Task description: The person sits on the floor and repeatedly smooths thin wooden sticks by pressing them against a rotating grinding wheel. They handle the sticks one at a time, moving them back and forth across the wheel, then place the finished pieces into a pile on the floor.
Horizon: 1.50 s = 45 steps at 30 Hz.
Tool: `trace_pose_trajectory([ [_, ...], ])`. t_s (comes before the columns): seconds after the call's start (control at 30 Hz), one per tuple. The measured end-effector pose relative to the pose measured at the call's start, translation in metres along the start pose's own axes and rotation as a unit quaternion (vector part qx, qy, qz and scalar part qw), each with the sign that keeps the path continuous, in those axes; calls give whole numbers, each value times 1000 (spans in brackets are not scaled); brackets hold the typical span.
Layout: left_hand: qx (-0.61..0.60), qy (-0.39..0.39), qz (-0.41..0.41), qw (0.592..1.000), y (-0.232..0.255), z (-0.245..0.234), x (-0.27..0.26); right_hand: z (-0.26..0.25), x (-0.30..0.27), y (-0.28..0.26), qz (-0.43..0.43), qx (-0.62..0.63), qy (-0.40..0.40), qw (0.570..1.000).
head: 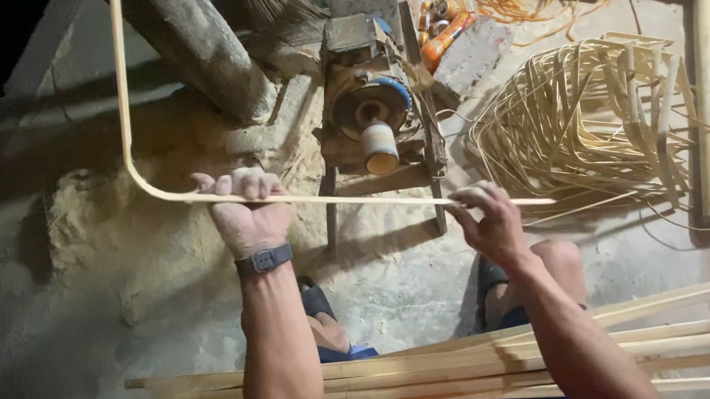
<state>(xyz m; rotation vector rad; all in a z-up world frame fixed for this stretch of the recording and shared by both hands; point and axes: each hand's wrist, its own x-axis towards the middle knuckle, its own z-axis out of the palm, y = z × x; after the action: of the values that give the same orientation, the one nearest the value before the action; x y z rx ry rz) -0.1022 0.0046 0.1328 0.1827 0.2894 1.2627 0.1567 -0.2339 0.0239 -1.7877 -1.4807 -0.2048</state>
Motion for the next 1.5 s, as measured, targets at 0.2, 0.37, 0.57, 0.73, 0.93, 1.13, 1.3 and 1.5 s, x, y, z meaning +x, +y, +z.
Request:
trace_pose_trajectory([
  [0.2,439,-1,470,766,3,19,-2,-24,46,13,-6,-50,48,998],
  [0.37,795,-270,436,324,-6,47,24,-41,92,2,4,-111,-30,993],
  [0.57,926,-204,143,285,-23,61,60,-22,117,7,132,-125,-152,972],
  [0.73,933,-186,130,280,-30,64,69,4,96,13,146,-83,-103,980],
  [0.93,938,-165,136,272,-34,61,71,31,68,17,203,-12,-73,976],
  [1.13,941,-151,163,255,-40,62,67,73,39,36,287,86,-68,952],
  [1.3,952,-119,111,260,-46,67,60,127,9,52,313,189,-14,930],
  [1.5,956,-97,109,254,-56,74,51,183,-13,40,328,341,17,881],
])
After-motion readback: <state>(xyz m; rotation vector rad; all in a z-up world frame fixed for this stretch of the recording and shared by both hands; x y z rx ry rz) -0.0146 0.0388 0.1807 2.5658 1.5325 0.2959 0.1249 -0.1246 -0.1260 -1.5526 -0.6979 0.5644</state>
